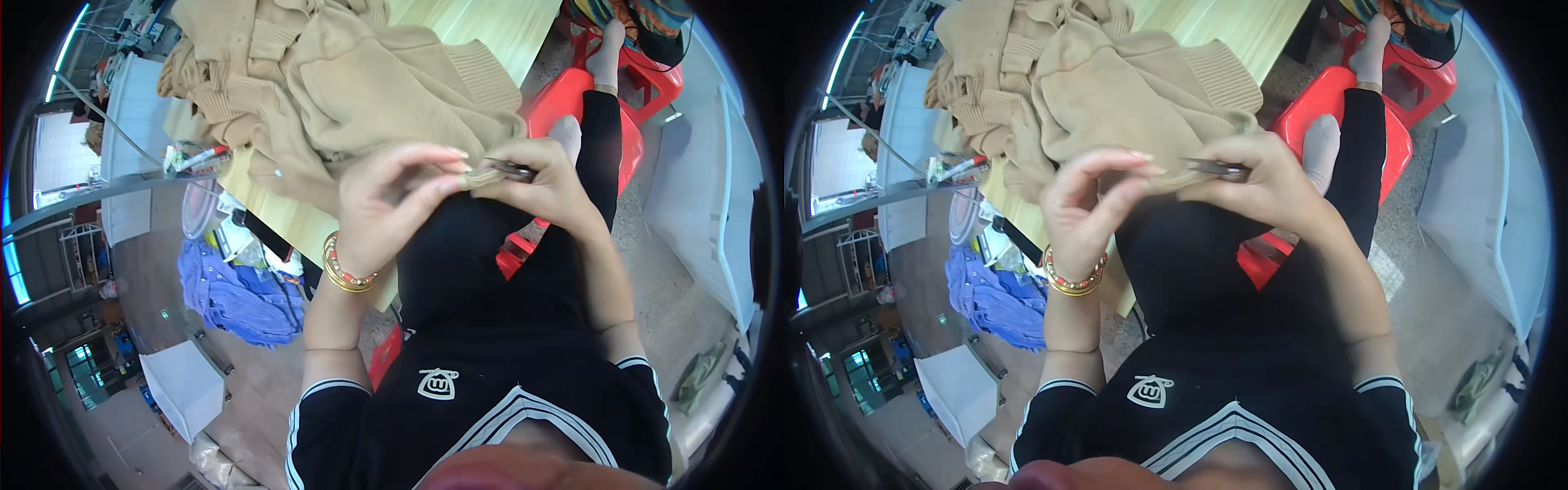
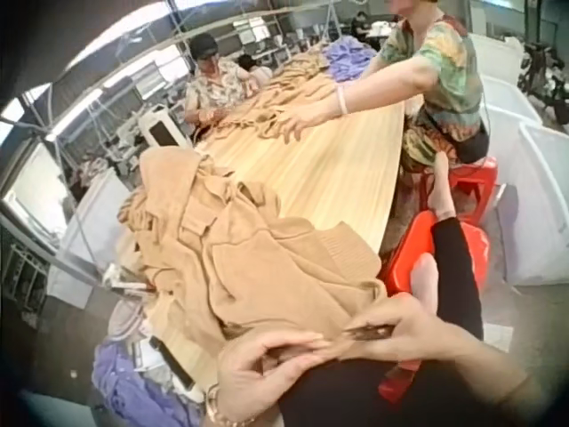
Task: Trimming excess threads from a knitted garment using thread nippers.
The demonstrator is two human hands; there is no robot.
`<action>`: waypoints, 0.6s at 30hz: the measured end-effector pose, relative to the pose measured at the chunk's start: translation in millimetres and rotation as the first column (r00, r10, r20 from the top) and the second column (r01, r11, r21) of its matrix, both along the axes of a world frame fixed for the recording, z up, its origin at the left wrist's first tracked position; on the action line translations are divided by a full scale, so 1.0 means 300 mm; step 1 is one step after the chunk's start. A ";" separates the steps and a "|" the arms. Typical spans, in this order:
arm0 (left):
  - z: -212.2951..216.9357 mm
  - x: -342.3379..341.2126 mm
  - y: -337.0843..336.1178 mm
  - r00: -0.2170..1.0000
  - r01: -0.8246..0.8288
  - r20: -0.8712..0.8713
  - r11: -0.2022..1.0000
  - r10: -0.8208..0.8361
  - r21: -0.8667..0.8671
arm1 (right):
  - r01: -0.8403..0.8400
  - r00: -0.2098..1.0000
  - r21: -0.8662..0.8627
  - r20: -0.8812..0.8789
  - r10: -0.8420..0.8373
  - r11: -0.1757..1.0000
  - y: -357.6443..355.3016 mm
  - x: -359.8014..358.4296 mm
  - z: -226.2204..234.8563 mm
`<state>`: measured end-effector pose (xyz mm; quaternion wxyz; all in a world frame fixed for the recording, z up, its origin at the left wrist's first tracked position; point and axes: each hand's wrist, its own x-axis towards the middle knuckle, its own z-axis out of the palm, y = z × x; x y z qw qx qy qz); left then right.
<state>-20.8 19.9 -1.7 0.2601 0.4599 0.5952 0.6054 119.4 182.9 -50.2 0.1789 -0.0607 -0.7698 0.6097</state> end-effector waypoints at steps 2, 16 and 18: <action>0.003 -0.064 0.042 0.770 0.038 -0.637 0.999 -0.049 -0.031 | 0.148 0.989 -0.016 -0.004 -0.148 0.989 0.039 0.049 0.032; -0.189 -0.251 0.197 0.448 -0.422 -0.781 0.668 -0.434 -0.613 | 0.307 0.625 -0.762 -0.291 -0.725 0.571 0.203 0.325 0.012; -0.144 -0.245 0.249 0.602 -0.395 -0.693 0.606 -0.397 -0.691 | 0.323 0.693 -0.754 -0.224 -0.686 0.572 0.133 0.246 0.072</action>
